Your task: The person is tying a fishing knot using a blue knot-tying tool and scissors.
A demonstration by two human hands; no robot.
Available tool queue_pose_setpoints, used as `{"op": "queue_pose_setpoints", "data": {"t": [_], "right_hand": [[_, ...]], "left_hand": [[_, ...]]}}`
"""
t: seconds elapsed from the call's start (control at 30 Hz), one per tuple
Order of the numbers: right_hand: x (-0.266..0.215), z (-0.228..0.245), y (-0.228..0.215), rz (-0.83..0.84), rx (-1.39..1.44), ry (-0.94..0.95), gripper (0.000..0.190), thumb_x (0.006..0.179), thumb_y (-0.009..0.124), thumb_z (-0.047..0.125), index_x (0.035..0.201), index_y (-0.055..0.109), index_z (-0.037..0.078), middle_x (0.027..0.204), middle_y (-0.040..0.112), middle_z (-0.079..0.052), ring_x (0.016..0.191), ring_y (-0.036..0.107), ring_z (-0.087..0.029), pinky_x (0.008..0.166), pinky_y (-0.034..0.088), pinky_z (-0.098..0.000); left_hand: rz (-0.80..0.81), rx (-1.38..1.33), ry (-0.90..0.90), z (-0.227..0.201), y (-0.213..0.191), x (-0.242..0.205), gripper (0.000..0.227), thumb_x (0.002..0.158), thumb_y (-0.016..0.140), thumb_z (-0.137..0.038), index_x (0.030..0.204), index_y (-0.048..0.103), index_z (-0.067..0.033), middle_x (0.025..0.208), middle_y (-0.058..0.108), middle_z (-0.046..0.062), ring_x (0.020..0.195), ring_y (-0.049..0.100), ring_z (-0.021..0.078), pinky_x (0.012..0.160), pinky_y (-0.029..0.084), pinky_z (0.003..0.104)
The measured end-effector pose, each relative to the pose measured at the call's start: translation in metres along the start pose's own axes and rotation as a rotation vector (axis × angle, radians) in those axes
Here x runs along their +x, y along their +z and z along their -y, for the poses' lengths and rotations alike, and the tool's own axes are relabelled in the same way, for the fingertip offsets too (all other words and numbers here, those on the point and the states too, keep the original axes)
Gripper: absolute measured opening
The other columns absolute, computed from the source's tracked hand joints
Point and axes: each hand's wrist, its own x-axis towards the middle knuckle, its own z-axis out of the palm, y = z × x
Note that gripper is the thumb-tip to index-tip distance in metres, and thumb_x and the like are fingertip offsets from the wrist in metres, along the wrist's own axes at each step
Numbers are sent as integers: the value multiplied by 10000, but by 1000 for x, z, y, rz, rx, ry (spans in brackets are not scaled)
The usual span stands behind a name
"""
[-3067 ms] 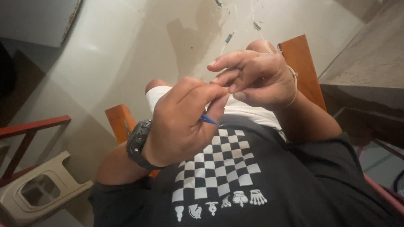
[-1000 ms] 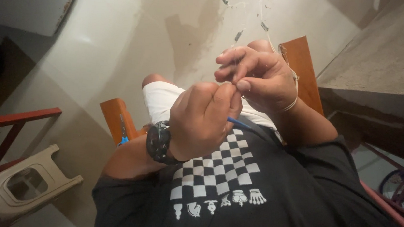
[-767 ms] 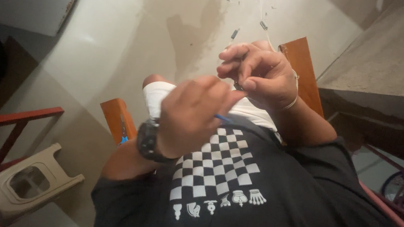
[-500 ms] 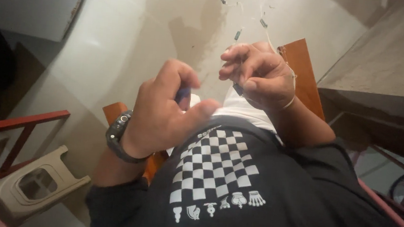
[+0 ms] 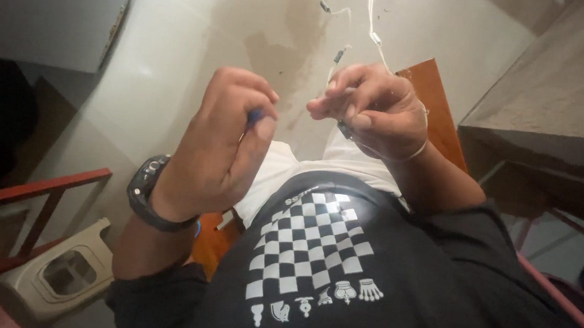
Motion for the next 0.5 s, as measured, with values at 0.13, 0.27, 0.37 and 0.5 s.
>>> {"op": "queue_pose_setpoints", "data": {"t": [0.13,0.27,0.37,0.5], "right_hand": [[1,1,-1,-33,-24,14,134,846,502,-23,943,587,16,1071,584,-87,1045,581,-257,945,505,-374],[-1,2,-3,-43,-43,9,115,828,514,-18,907,592,11,1057,594,-97,1017,591,-250,932,514,-355],[-2,4,-4,-45,-78,-1,149,837,482,-35,927,587,21,1073,587,-97,1066,572,-289,964,487,-388],[-4,5,-6,-42,-72,29,133,853,486,-26,936,581,15,1097,573,-106,1095,557,-279,964,494,-419]], "left_hand": [[54,-27,172,8,1,-1,179,907,484,2,1083,500,-30,941,459,132,854,487,239,752,462,303],[119,74,113,15,9,-6,386,937,397,83,1294,398,-66,905,371,85,803,406,198,701,432,262],[-25,88,161,5,12,2,183,892,505,53,1062,524,-11,870,555,108,768,503,227,705,427,319],[-70,78,157,11,23,1,263,905,488,105,1123,532,-35,911,499,122,800,523,224,676,468,295]]}}
